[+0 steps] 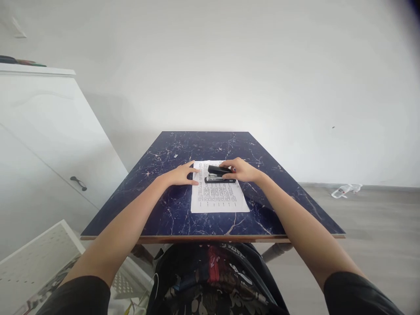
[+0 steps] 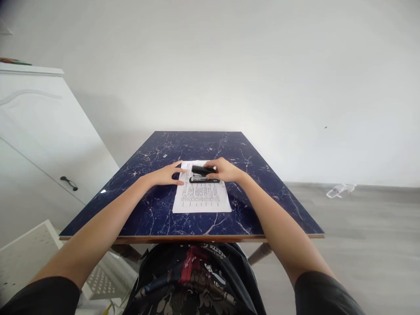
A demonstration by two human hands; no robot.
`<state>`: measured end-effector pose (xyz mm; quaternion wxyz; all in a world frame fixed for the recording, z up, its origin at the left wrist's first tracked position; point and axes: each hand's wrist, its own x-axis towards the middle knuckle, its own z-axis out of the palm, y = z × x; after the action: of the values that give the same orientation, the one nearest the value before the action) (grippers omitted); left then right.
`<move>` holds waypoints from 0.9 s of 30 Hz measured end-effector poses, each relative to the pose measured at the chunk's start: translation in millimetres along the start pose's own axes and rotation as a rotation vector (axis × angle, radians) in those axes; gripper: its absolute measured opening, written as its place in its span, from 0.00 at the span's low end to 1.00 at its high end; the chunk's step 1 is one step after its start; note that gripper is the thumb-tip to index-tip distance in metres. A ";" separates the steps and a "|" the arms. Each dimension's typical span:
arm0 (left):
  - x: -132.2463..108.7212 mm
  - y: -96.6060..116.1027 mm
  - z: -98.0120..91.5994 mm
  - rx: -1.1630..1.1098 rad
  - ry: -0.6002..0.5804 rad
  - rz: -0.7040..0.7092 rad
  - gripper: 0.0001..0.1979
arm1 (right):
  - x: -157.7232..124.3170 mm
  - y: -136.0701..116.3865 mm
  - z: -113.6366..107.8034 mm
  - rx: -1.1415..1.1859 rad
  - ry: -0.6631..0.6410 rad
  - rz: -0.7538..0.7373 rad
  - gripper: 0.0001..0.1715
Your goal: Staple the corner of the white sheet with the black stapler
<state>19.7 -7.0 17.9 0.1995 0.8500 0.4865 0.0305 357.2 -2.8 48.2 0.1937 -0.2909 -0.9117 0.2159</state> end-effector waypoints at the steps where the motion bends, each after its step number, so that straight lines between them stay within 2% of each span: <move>1: -1.1 -2.9 -1.0 0.002 -0.004 -0.003 0.46 | 1.5 -0.4 2.2 0.006 0.074 0.016 0.22; 4: -4.1 -9.7 -3.3 0.016 -0.012 0.005 0.44 | 8.4 2.4 15.2 -0.030 0.258 0.081 0.24; 6: -5.1 -12.2 -3.8 0.027 -0.008 0.012 0.45 | 13.6 6.1 26.0 -0.091 0.311 0.129 0.24; 11: -2.3 -14.9 -2.2 0.048 0.018 0.061 0.44 | 20.6 13.5 44.1 -0.173 0.245 0.153 0.23; 15: -0.1 -17.3 -1.2 0.043 0.026 0.069 0.44 | 22.6 16.3 44.9 -0.140 0.191 0.141 0.21; 20: -0.6 -19.7 -0.4 0.024 0.019 0.060 0.43 | 16.4 27.4 28.5 0.187 0.176 0.159 0.23; 23: -0.5 -19.0 0.3 0.018 0.040 0.054 0.43 | 6.3 37.9 18.5 0.494 0.168 0.286 0.20; 27: 1.6 -16.5 2.4 0.019 0.141 0.116 0.43 | -2.7 44.8 15.7 0.805 0.012 0.470 0.20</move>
<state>7.7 1.0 9.4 0.1546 0.8743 0.4498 0.0969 371.7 24.2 11.8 0.2425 -0.3924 -0.6636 0.5890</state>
